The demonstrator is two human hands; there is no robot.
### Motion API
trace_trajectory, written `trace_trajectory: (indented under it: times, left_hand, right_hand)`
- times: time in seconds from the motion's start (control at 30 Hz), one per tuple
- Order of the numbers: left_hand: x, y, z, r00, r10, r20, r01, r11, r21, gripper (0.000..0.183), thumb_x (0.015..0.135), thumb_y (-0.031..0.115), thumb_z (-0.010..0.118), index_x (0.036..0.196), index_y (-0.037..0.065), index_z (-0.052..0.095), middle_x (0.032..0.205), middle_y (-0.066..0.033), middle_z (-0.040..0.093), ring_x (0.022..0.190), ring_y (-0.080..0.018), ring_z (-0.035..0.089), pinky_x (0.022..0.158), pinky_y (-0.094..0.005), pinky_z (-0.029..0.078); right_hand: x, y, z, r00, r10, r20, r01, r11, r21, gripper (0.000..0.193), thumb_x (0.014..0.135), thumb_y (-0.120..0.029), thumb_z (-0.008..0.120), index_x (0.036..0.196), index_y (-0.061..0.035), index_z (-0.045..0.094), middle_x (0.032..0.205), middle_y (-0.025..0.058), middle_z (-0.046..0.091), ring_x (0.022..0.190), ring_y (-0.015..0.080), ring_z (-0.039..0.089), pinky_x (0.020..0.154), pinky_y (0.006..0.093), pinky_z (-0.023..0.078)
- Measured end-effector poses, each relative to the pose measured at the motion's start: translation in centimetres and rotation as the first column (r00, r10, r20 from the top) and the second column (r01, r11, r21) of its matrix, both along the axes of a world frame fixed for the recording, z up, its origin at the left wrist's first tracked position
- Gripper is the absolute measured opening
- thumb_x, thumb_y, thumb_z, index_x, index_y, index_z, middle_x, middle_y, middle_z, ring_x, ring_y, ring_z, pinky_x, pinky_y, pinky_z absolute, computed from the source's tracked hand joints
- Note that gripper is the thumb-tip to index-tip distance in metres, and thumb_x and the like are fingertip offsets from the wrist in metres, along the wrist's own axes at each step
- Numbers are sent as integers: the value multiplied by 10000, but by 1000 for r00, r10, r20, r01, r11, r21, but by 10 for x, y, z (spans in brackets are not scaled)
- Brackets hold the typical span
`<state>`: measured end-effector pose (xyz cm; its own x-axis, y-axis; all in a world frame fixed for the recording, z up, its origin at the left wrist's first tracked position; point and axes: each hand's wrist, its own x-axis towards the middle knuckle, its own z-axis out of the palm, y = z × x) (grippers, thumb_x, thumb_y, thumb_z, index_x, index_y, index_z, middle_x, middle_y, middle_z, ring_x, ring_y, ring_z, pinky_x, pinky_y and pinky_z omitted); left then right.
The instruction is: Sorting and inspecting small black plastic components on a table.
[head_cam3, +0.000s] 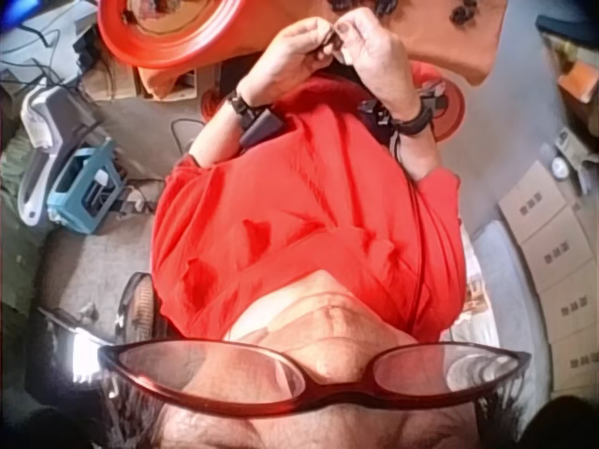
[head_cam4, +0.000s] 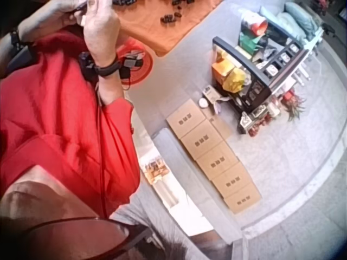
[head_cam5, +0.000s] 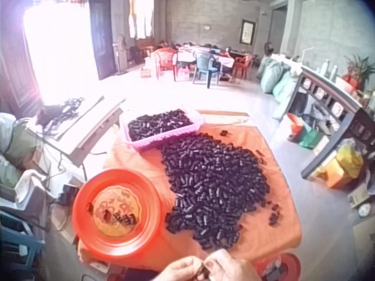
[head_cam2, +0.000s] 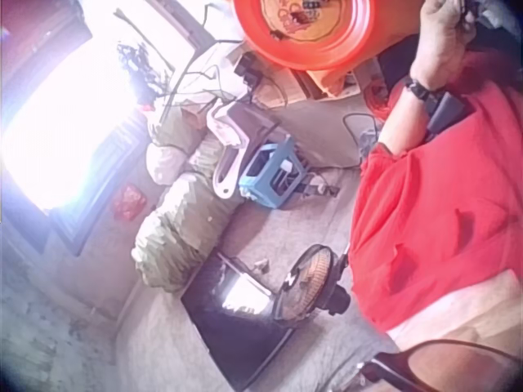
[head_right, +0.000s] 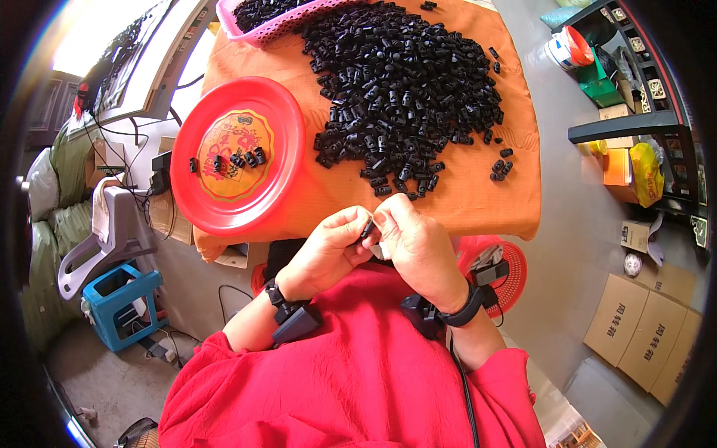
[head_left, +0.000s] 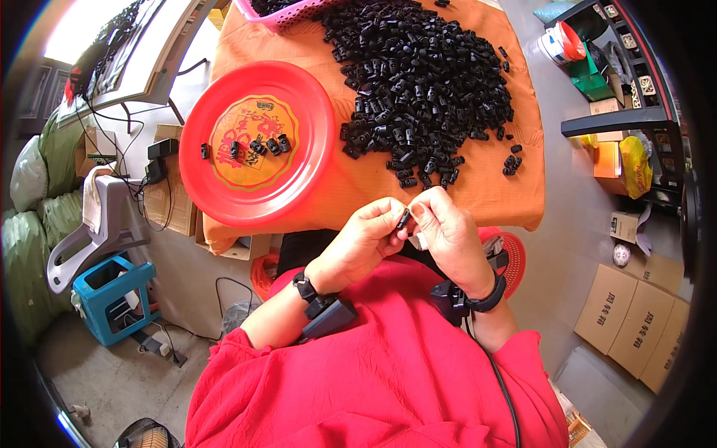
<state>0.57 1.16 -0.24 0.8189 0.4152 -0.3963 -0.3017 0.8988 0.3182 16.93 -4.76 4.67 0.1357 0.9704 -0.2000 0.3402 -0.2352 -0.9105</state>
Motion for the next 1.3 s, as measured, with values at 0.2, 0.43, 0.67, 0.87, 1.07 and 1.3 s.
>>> trace_trajectory:
  times: [0.2, 0.43, 0.67, 0.87, 1.07, 1.3]
  left_hand:
    - [0, 1, -4, 1000, 5, 18, -4, 999, -49, 131, 1017, 196, 560, 953, 82, 561, 871, 3, 568, 791, -75, 518, 730, -215, 441]
    - [0, 5, 7, 997, -51, -53, 50, 998, -25, 132, 1024, 207, 551, 989, 81, 567, 875, 2, 575, 758, -70, 508, 700, -205, 434]
    - [-21, 28, 36, 930, 192, -312, -78, 937, 341, 133, 1039, 214, 526, 1051, 92, 576, 869, 18, 557, 661, -40, 434, 538, -186, 340]
    - [-59, 73, 29, 376, 862, -341, 252, 260, 932, 98, 970, 103, 629, 1038, 32, 619, 904, 12, 548, 831, -82, 510, 768, -242, 452]
    - [-67, 86, 20, 164, 940, -300, 619, 139, 773, 301, 823, 93, 718, 1120, 79, 668, 1145, -131, 614, 1073, -283, 566, 941, -390, 453]
    - [-48, 84, 20, 191, 976, -104, 707, -64, 704, 369, 878, 13, 585, 1247, 11, 597, 1301, -186, 573, 1259, -375, 481, 1095, -463, 354]
  right_hand:
    - [-6, 3, 6, 998, -24, -65, 21, 998, -51, 126, 1032, -139, 523, 950, -45, 542, 666, 55, 649, 546, 139, 597, 511, 290, 461]
    - [-1, 2, 2, 999, -29, 17, 29, 999, 25, 112, 1020, -141, 541, 961, -47, 550, 665, 71, 644, 552, 158, 617, 518, 304, 473]
    - [11, 2, -9, 956, -190, 222, 176, 981, 82, 69, 998, -110, 558, 956, -55, 558, 640, 114, 586, 558, 256, 623, 524, 362, 473]
    - [24, 1, -18, 923, -247, 294, 212, 966, 147, 88, 995, -105, 562, 931, -45, 555, 617, 114, 563, 541, 267, 598, 520, 379, 458]
    - [26, 1, -18, 936, -240, 256, 216, 969, 119, 105, 1011, -114, 543, 932, -45, 554, 609, 89, 559, 518, 211, 583, 503, 351, 447]
    - [28, 2, -20, 938, -236, 255, 208, 969, 133, 106, 1010, -108, 550, 931, -40, 563, 604, 74, 561, 507, 179, 573, 491, 331, 446]
